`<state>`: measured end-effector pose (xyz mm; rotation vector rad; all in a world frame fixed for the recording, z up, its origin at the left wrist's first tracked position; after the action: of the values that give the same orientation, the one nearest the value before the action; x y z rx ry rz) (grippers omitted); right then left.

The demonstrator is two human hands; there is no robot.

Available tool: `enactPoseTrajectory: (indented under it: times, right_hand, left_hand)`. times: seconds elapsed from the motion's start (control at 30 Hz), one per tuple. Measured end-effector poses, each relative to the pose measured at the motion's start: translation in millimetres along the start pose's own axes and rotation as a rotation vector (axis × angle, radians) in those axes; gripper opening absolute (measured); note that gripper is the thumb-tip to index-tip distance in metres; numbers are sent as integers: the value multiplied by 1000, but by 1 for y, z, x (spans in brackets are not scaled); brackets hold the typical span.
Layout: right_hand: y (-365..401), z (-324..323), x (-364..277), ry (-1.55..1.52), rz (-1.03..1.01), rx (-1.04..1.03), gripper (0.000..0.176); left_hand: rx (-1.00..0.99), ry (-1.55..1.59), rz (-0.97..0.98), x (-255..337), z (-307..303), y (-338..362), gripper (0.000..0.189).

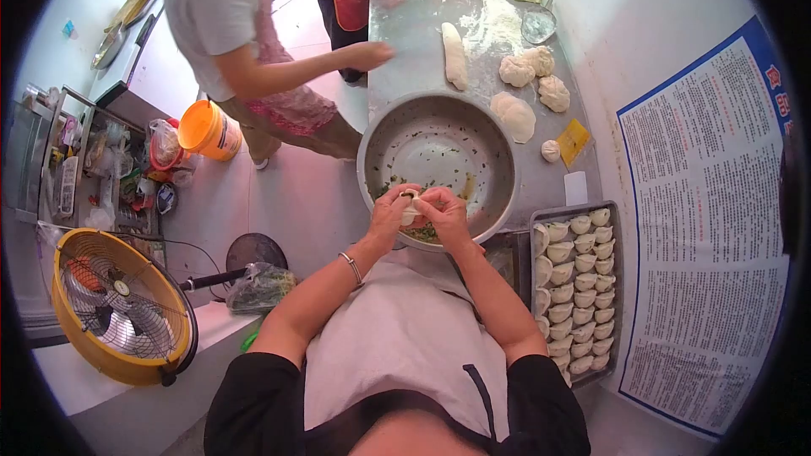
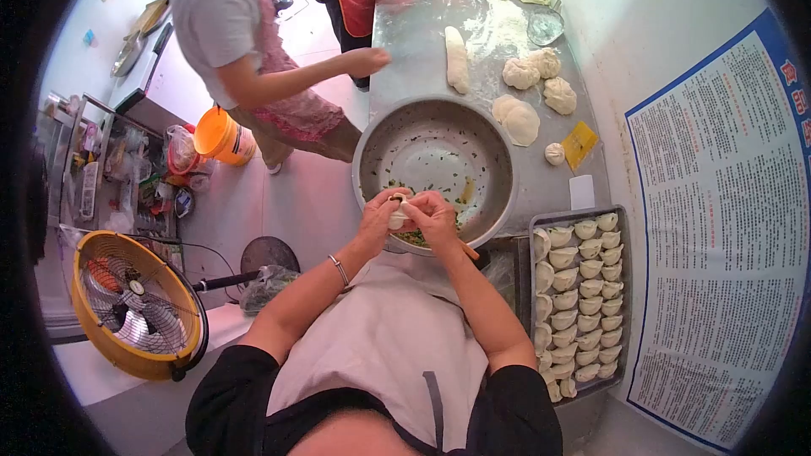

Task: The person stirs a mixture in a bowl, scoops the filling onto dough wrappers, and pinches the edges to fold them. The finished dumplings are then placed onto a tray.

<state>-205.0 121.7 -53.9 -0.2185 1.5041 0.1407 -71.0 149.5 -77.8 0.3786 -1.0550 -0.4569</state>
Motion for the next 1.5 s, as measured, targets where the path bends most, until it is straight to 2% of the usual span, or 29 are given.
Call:
enactPoseTrajectory:
  times: [0.03,0.13,0.2,0.27,0.33,0.43,0.53,0.63,0.73,0.83,0.93,1.03,1.13,1.23,1.27,1.37,1.47,1.5]
  right_hand:
    - [1,3,-13,160,-183,-23,11]
    - [2,5,-43,409,-286,-168,19]
    - [-3,-3,-29,134,-26,-160,24]
    - [1,-2,-16,-125,175,-146,29]
    - [4,4,-9,-365,308,-126,33]
    - [12,16,16,-568,379,17,33]
    - [17,25,-8,-402,297,32,33]
    - [20,23,-63,212,-122,-27,36]
    - [25,19,-72,436,-261,5,39]
    - [35,25,-99,695,-483,-53,31]
    - [47,34,-120,983,-749,-222,24]
    - [49,31,-138,1030,-788,-368,30]
    - [34,0,-129,925,-520,-296,40]
    - [25,-24,-137,703,-365,-154,60]
    - [25,-31,-121,674,-317,-217,69]
    - [15,-82,-102,514,-223,-189,61]
    - [2,-187,-80,506,-62,74,60]
    - [-6,-227,-69,634,-24,174,58]
  left_hand:
    - [-1,-6,-33,-3,-2,-1,41]
    - [-24,-225,-66,7,2,1,35]
    - [-81,-371,47,21,11,2,38]
    - [-121,-316,120,31,16,10,41]
    - [-148,-64,153,45,19,26,48]
    - [41,-67,384,33,7,17,45]
    - [93,109,289,15,-6,4,42]
    - [22,133,288,28,1,10,40]
    - [-115,238,133,31,14,9,42]
    - [-250,280,-145,21,23,4,45]
    - [-322,65,-404,8,31,3,49]
    - [-650,120,-586,-28,44,-16,49]
    - [-404,157,-603,-35,52,-34,60]
    - [-374,195,-602,2,92,-17,74]
    - [-378,221,-598,-6,97,-25,85]
    - [-374,219,-527,-7,126,-41,82]
    - [-330,19,-491,14,148,-50,72]
    - [-335,20,-470,16,150,-57,71]
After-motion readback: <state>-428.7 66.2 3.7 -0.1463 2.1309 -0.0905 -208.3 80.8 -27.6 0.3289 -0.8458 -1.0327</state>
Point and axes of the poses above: each hand's wrist, its own y-axis away from the middle knuckle, its own z-axis out of the palm, x = y × z, the point moved 7 cm from there along -y, towards the middle knuckle, and after that the axes turned 4 degrees about -z, right-handed, at the moved point
